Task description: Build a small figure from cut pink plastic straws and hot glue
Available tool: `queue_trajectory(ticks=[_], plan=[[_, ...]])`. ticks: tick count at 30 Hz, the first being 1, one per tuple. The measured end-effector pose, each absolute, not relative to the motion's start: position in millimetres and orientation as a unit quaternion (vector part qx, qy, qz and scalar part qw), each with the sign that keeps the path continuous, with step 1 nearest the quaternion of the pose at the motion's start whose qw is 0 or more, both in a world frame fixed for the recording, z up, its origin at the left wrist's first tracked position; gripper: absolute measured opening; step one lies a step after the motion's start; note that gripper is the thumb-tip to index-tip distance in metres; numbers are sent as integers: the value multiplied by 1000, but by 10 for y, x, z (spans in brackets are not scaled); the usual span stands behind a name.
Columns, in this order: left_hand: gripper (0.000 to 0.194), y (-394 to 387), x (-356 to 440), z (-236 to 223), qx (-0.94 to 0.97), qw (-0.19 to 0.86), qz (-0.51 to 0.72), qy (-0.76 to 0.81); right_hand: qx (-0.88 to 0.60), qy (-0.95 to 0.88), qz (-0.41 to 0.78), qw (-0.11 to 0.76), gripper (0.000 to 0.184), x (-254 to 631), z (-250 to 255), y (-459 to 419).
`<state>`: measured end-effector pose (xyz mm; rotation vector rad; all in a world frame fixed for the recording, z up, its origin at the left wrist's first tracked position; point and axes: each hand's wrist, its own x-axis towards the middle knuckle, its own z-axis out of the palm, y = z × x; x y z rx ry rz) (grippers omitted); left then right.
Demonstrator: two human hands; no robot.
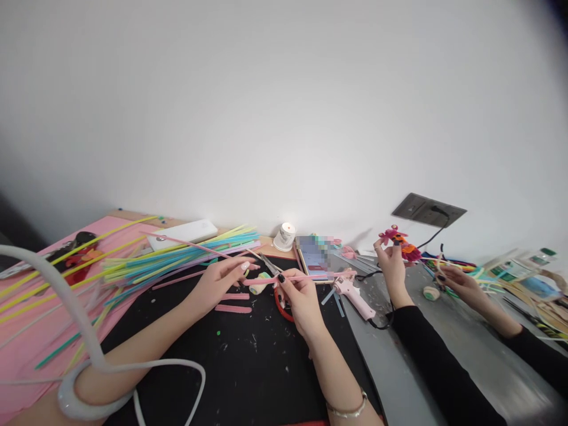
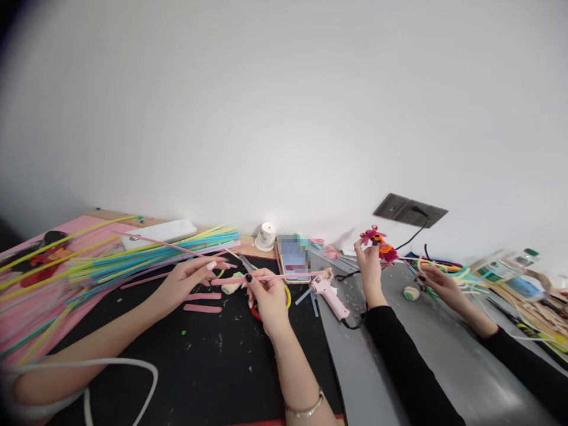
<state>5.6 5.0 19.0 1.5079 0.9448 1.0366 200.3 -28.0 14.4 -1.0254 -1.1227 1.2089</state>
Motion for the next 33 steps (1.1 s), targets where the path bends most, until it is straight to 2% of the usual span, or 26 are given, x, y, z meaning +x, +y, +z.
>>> queue_trajectory(ticks=[4,8,14,17,20,22,24,27,30,33], plan=[[25,6,87,247,657,554,371,352,-425,-512,560,494,23,1979,176,-325],[16,-42,132,237,594,670,310,319,-428,-547,542,473,19,1959,222,-352],[15,-20,142,179,576,701,299,297,-449,-556,536,449,16,1941,235,-355],[17,1,136,183,564,684,320,335,-475,-571,465,481,20,2029,236,-311],[18,38,119,175,535,656,381,372,-572,-591,283,493,16,2195,251,-263],[20,66,100,154,500,647,424,391,-639,-610,175,433,14,2300,253,-250],[21,94,77,129,468,642,455,402,-680,-636,130,341,17,2364,242,-259],[21,128,52,98,440,643,483,401,-692,-670,123,238,31,2366,219,-299],[22,150,45,88,409,650,500,401,-699,-679,125,186,43,2304,222,-334],[22,157,48,93,383,656,514,400,-725,-663,119,142,37,2240,240,-349]])
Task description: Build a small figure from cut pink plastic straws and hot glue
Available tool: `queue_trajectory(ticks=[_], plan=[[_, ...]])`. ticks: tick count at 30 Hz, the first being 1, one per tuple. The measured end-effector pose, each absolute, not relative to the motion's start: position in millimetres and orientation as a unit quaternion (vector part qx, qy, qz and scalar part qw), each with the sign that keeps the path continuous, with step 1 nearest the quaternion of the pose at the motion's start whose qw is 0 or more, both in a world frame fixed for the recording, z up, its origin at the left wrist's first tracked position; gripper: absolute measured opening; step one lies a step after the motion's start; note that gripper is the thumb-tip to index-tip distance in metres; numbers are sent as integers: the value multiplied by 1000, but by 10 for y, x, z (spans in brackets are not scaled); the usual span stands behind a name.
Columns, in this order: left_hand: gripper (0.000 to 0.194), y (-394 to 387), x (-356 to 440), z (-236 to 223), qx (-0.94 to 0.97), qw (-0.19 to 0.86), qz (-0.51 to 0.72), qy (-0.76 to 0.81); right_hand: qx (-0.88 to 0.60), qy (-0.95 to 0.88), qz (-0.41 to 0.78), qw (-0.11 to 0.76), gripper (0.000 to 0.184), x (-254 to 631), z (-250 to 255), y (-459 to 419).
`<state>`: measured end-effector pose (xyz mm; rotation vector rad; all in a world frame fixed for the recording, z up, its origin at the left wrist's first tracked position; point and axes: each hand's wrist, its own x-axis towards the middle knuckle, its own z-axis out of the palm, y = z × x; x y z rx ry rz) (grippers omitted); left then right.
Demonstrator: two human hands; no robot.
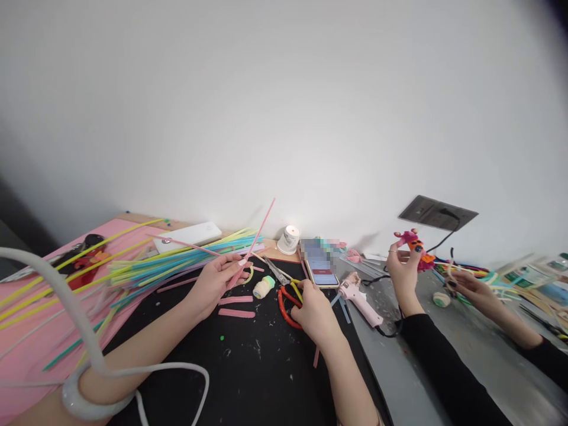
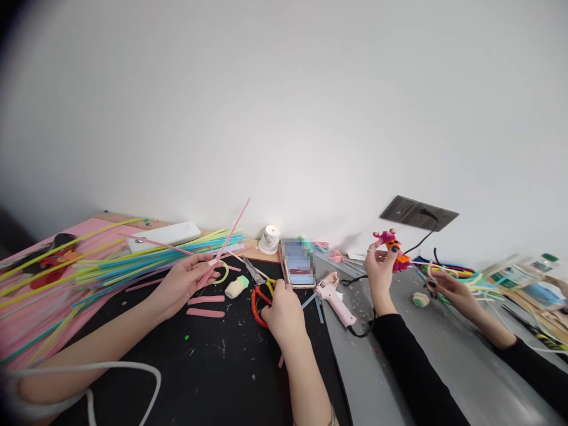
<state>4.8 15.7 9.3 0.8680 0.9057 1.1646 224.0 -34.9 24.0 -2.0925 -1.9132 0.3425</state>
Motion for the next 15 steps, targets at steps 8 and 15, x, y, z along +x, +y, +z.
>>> queue_trajectory(ticks=[8,15], plan=[[19,143,51,125,359,655,530,401,-757,-618,111,179,14,2221,218,-336],[23,144,60,126,363,640,546,402,-738,-607,109,275,16,2228,213,-300]])
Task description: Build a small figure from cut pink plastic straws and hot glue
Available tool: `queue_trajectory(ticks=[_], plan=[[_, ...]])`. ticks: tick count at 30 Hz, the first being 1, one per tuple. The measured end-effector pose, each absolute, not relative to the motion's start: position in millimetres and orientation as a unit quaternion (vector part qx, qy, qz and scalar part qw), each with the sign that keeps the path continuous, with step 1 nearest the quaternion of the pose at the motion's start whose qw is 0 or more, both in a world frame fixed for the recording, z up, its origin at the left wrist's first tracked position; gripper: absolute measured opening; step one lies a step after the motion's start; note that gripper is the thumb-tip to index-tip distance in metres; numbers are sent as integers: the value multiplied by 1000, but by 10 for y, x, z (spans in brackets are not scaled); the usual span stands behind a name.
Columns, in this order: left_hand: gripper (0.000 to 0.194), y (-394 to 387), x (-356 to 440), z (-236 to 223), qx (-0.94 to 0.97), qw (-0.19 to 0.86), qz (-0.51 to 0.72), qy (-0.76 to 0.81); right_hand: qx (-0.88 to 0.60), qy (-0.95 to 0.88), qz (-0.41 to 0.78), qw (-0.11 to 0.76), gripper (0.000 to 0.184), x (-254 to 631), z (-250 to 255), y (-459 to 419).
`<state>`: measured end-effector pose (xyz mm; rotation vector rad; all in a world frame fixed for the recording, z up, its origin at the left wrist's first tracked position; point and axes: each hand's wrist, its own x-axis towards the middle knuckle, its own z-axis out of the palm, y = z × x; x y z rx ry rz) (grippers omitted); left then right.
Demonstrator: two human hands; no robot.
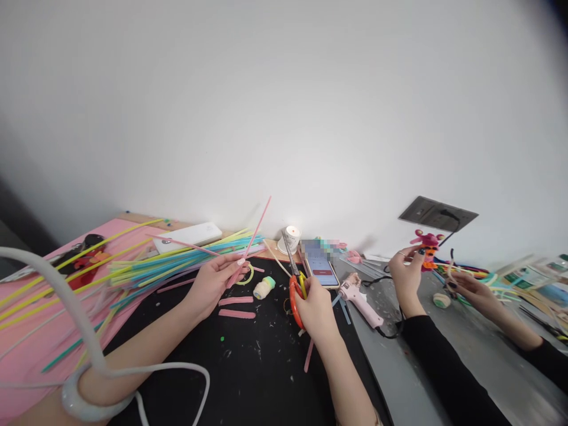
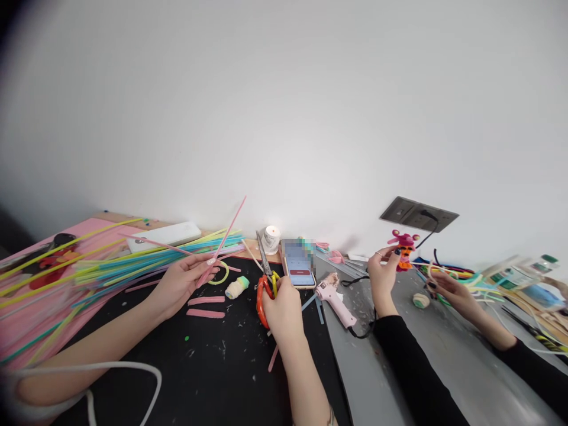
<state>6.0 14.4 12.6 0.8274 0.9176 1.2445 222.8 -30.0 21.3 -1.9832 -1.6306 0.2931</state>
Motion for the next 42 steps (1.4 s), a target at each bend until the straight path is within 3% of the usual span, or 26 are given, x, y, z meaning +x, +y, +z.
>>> queue_trajectory(ticks=[3,8,15,27,42], plan=[[26,157,51,96,372,635,546,400,-720,-618,100,300,26,2230,209,-288],[28,173,45,56,386,613,561,401,-665,-664,127,317,15,2211,240,-316],[23,161,74,99,422,559,581,415,-648,-691,171,270,18,2149,281,-374],[25,163,60,97,426,536,588,431,-612,-710,186,295,13,2143,296,-379],[14,121,105,99,492,560,525,409,-582,-731,224,277,17,2093,276,-401]])
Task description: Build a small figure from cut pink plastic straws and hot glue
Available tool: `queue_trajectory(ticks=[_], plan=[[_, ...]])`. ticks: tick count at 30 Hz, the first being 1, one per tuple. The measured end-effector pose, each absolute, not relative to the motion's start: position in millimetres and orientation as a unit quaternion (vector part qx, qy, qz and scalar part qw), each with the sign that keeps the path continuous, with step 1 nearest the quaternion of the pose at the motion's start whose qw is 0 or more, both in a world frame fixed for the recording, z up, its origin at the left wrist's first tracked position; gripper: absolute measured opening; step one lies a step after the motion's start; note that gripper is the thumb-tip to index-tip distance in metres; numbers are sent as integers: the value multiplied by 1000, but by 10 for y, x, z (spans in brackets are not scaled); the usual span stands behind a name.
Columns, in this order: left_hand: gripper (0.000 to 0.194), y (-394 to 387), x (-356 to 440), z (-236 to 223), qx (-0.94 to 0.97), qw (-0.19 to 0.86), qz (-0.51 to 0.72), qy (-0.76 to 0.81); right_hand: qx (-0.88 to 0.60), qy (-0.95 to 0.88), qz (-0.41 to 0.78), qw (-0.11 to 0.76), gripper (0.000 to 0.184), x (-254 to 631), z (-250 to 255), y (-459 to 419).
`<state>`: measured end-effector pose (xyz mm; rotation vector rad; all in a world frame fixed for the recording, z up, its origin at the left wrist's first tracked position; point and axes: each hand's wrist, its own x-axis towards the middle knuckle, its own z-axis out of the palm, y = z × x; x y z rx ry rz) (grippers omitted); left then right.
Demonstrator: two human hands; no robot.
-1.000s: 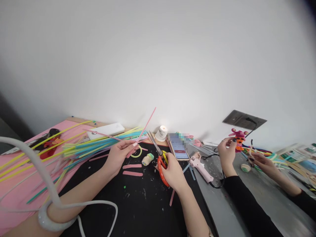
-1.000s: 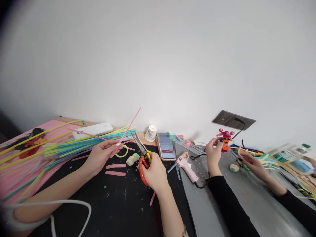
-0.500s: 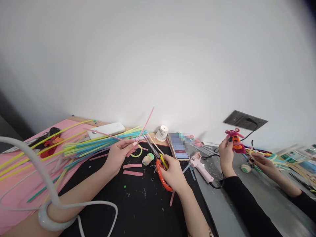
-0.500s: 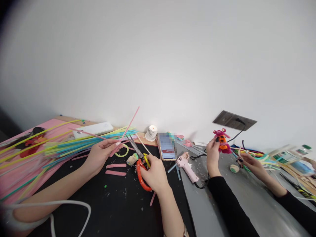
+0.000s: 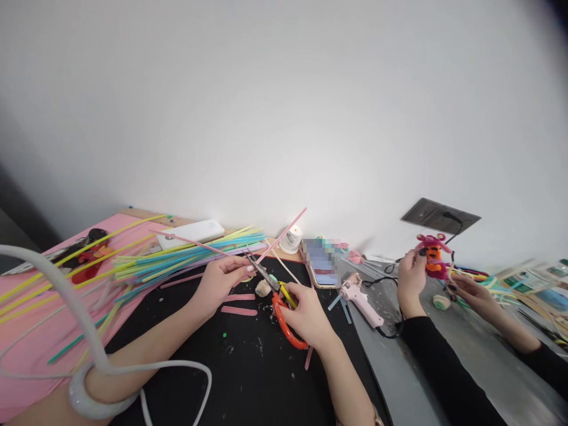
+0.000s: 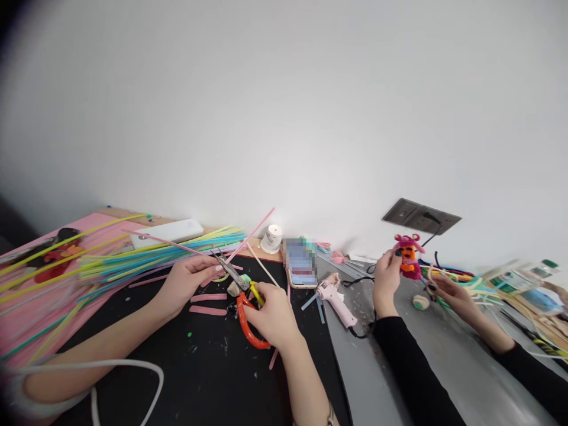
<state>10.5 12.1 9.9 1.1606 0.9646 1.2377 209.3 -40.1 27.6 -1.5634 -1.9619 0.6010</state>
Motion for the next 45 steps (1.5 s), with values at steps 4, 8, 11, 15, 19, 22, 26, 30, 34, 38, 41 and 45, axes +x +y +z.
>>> queue_trajectory(ticks=[4,8,11,15,19,22,26,30,34,38,41,45], plan=[[15,126,99,74,489,563,527,407,-586,-728,219,280,14,2096,279,-399],[14,115,97,77,486,568,529,401,-584,-726,228,283,14,2099,274,-399],[12,108,105,100,482,573,530,397,-576,-728,235,286,15,2108,259,-397],[12,109,111,123,483,565,529,410,-574,-732,223,292,18,2122,251,-392],[15,130,84,119,486,571,511,420,-575,-736,220,283,20,2135,288,-390],[16,152,54,121,491,588,496,409,-566,-743,231,274,22,2144,325,-391],[16,168,28,146,499,603,470,409,-560,-744,247,267,26,2159,346,-394],[15,170,22,156,513,602,454,410,-555,-748,255,260,26,2177,348,-396],[15,169,17,156,524,602,448,404,-552,-749,257,260,24,2192,342,-397],[13,159,3,173,522,611,445,397,-554,-745,259,265,25,2204,321,-385],[12,151,-9,181,520,616,444,392,-558,-737,263,275,24,2211,305,-370],[14,159,-12,172,530,609,438,395,-571,-734,229,286,24,2212,296,-354]])
